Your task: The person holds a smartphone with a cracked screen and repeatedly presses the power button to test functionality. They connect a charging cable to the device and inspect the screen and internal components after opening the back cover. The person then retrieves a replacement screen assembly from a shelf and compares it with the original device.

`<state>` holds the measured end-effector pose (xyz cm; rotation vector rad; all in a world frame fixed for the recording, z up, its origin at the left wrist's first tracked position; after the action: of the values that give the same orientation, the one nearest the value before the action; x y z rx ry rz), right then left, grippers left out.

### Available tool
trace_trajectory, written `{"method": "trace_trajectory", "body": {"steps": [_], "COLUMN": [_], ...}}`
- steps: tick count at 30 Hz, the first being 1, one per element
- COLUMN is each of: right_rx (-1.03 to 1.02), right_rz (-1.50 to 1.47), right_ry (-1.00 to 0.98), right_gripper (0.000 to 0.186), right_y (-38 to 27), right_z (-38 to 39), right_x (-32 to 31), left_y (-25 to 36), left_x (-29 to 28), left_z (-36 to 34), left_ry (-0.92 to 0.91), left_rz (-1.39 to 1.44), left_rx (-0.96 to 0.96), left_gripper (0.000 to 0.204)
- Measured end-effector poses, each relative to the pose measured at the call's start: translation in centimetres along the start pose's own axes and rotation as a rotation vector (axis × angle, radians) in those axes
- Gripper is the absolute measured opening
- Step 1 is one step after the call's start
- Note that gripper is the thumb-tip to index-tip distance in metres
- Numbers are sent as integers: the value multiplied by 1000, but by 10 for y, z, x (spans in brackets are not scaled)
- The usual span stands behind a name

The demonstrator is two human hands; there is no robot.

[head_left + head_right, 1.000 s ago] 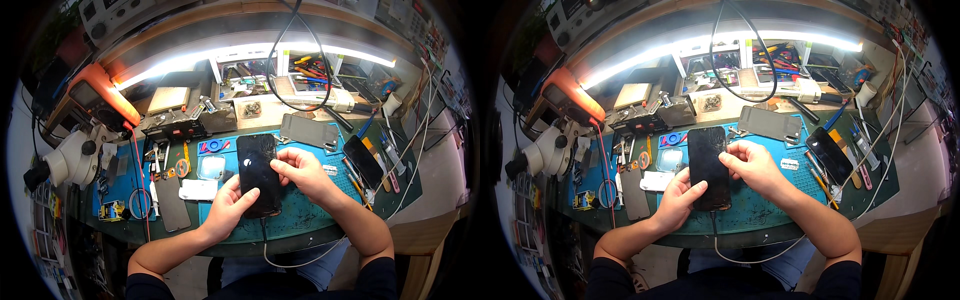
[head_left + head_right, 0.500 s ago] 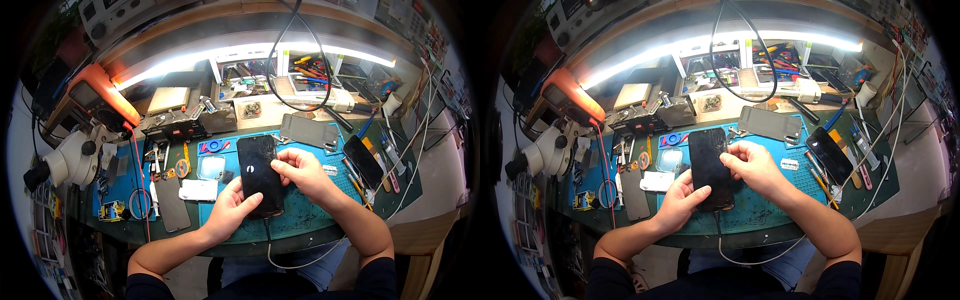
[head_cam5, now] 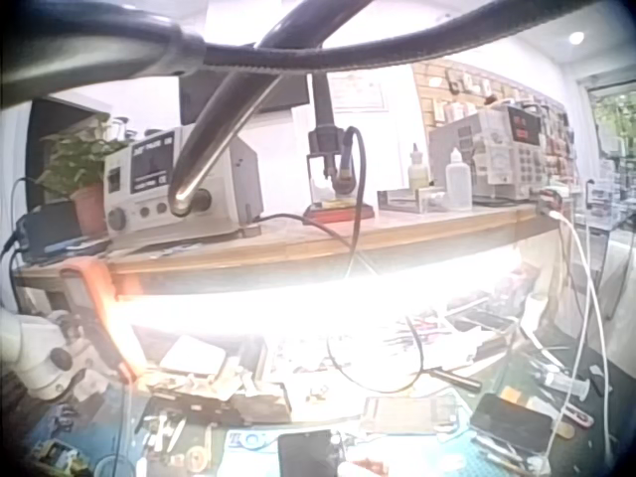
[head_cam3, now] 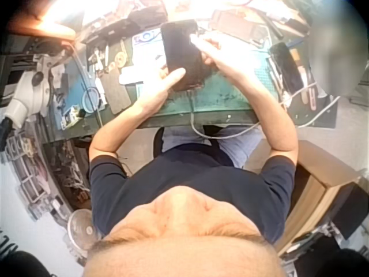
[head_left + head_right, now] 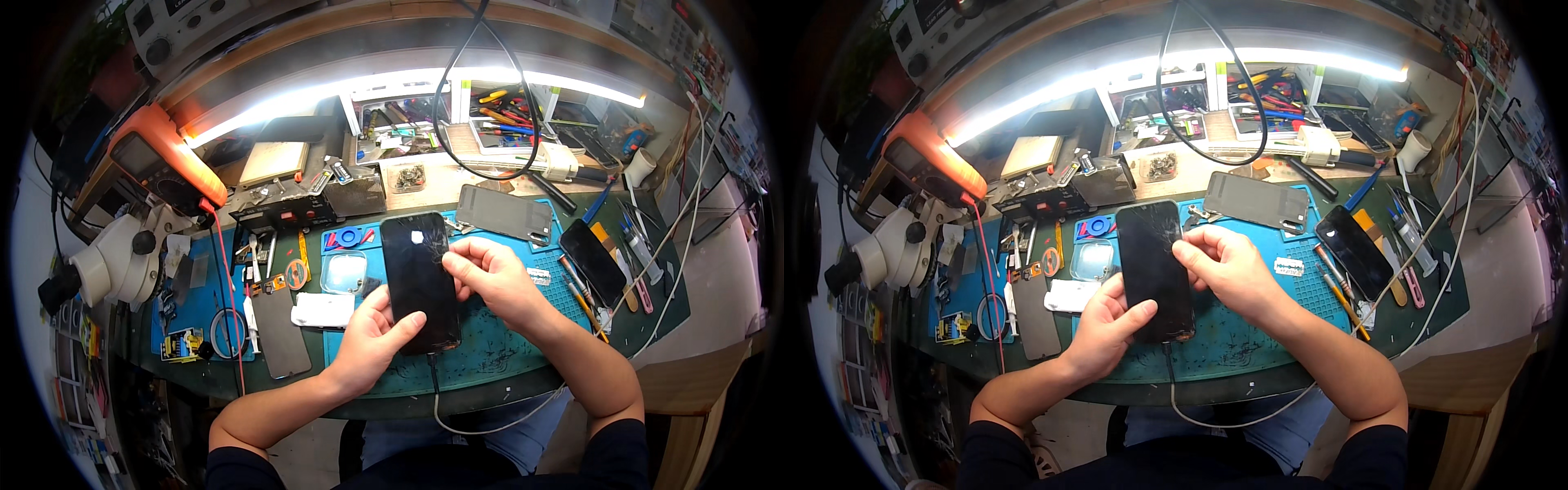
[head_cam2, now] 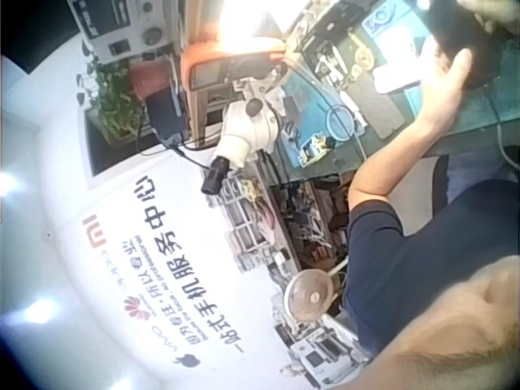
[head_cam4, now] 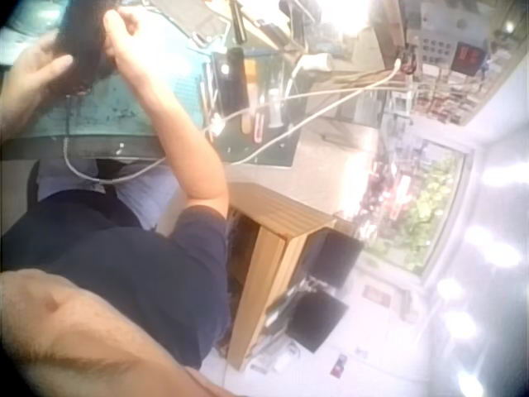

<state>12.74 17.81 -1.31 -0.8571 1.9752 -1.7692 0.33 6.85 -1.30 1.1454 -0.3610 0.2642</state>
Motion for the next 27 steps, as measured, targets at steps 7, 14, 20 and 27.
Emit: {"method": "trace_trajectory", "body": {"steps": [7,14,20,27], "right_rx": [79,112,82,28], "right_rz": [41,-28,62,88], "right_ry": [-266,-314,-272,-246], "right_gripper": [32,23,23,19], "right_y": [-15,-3,2,-1], "right_z": [10,18,22,20], "right_x": [27,41,44,42], "left_y": [30,29,28,24], "left_x": [-16,-19,-20,-25], "left_z": [12,13,13,11], "left_ry": [194,235,235,229], "left_rz": [69,131,151,151], "left_rx": [372,429,449,439], "left_gripper": [44,43,43,44]}}
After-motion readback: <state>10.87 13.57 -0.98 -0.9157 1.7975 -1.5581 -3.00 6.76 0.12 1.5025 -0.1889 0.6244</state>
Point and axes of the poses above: each hand's wrist, its own z-axis away from the middle knuckle, its own x-axis out of the palm, y = z × x, the point moved 7 cm from there along -z, towards the middle knuckle, and after that the axes turned 15 degrees about -x, right-handed, at the moved point
